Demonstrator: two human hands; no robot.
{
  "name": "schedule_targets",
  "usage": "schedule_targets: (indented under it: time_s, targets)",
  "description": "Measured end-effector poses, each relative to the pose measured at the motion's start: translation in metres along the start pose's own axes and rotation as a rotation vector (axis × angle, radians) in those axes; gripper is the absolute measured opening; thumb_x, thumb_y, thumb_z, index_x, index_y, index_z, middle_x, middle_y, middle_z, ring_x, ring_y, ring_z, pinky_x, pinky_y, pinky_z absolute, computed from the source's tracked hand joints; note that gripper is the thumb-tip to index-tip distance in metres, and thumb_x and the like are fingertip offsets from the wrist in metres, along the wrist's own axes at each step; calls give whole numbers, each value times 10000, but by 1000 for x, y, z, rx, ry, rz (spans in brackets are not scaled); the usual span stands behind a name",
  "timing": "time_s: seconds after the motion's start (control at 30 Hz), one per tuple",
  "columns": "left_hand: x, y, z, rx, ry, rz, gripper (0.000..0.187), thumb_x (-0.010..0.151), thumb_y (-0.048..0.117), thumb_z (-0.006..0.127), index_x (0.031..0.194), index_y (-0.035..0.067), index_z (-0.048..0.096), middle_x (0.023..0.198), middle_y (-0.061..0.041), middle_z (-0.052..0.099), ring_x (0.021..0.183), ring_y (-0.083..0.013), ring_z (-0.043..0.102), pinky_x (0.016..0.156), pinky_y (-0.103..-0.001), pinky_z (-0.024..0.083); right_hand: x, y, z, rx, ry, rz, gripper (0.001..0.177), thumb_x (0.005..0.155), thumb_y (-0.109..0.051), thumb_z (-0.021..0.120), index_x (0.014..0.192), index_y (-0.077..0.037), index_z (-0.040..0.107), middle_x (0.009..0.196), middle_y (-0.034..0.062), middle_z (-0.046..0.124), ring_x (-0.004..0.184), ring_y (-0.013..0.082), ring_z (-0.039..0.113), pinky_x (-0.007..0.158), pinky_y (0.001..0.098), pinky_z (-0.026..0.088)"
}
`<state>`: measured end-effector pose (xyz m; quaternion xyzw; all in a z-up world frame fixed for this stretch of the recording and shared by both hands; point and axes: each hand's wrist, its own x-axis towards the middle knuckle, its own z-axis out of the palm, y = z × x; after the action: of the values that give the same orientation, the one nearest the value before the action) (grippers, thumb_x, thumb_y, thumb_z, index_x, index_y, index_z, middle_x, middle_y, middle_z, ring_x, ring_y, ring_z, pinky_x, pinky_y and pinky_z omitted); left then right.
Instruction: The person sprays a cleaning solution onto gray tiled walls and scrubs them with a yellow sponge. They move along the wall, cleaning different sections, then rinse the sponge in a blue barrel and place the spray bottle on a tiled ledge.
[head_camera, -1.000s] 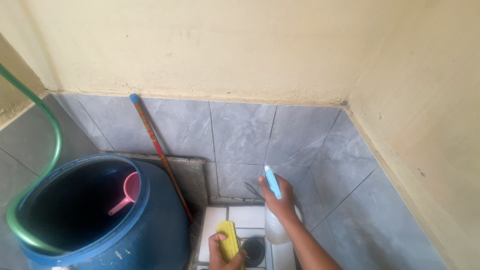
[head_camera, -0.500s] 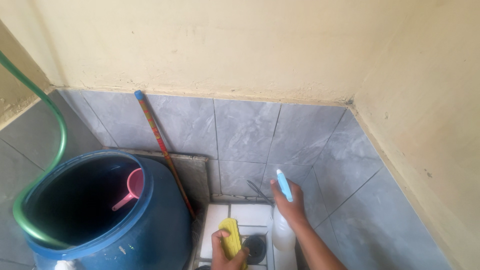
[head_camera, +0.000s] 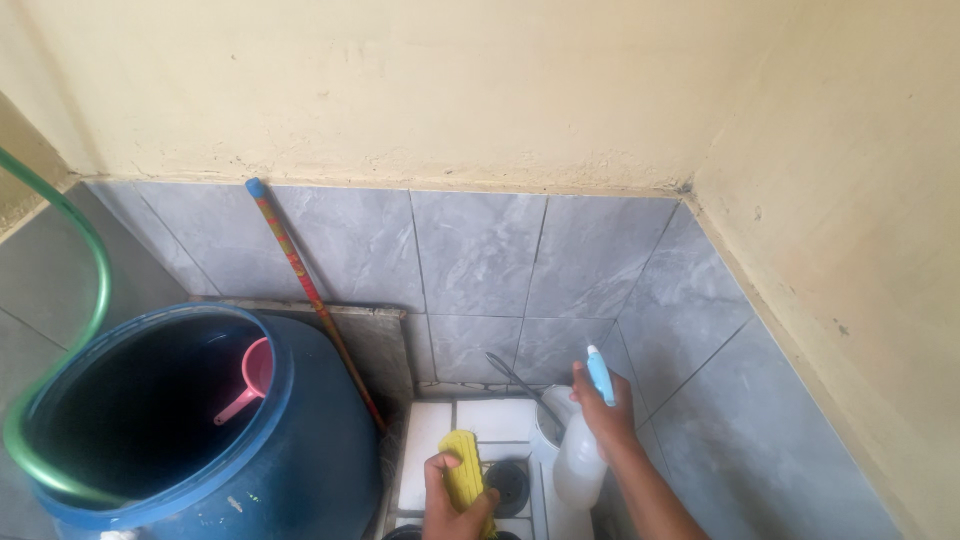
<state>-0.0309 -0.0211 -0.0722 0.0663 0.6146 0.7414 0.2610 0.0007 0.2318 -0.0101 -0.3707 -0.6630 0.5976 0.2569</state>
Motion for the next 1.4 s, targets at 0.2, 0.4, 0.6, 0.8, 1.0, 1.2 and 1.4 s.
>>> schedule_targets:
  time_s: [0.2, 0.4, 0.6, 0.8, 1.0, 1.2, 1.4]
  targets:
    - [-9, 14, 6, -4, 3, -2, 669, 733, -131, 721, 1202, 172, 354, 1028, -164, 595, 891, -239, 676, 728, -348, 589, 2, 22, -14, -11, 20, 11, 401, 977, -340, 706, 843, 36, 671, 737, 94, 611, 705, 190, 570, 674, 368, 451]
    - [-16, 25, 12, -35, 17, -83, 621, 733, -134, 702, 1155, 160, 355, 1034, -153, 593, 885, -242, 688, 718, -348, 599, 2, 31, -20, 80, 67, -4, 308, 884, -354, 708, 931, -50, 708, 823, 22, 719, 777, 121, 673, 755, 306, 512]
    - [-20, 30, 13, -33, 39, -74, 629, 726, -137, 709, 1156, 154, 353, 1007, -173, 594, 844, -254, 679, 680, -360, 581, 9, 50, -30, 90, 79, 62, 356, 967, -325, 707, 877, 19, 684, 761, 76, 615, 706, 186, 558, 692, 377, 466]
    - [-18, 24, 11, -17, 37, -106, 630, 727, -133, 709, 1153, 161, 350, 1000, -165, 609, 829, -251, 688, 672, -357, 585, 3, 45, -35, 54, 68, 83, 315, 937, -318, 696, 865, -11, 696, 765, 52, 668, 714, 131, 625, 702, 285, 507]
    - [-17, 16, 10, -1, 32, -24, 635, 720, -131, 727, 1149, 158, 359, 1007, -165, 608, 838, -230, 686, 674, -351, 588, 4, 60, -35, 83, 101, 96, 315, 943, -320, 692, 881, -11, 699, 760, 56, 632, 675, 137, 588, 643, 295, 507]
    - [-17, 18, 10, 6, 31, -55, 637, 717, -131, 722, 1151, 157, 355, 1022, -164, 596, 877, -241, 694, 727, -353, 610, 7, 86, -40, -30, 92, 136, 419, 990, -326, 712, 892, 80, 678, 742, 120, 629, 660, 194, 576, 627, 340, 467]
    - [-17, 14, 12, 8, 17, -40, 633, 716, -130, 721, 1147, 156, 356, 1044, -165, 599, 902, -242, 693, 736, -353, 603, 2, 83, -42, 54, 77, 55, 370, 913, -333, 713, 1036, 15, 742, 874, 91, 744, 749, 147, 646, 708, 330, 510]
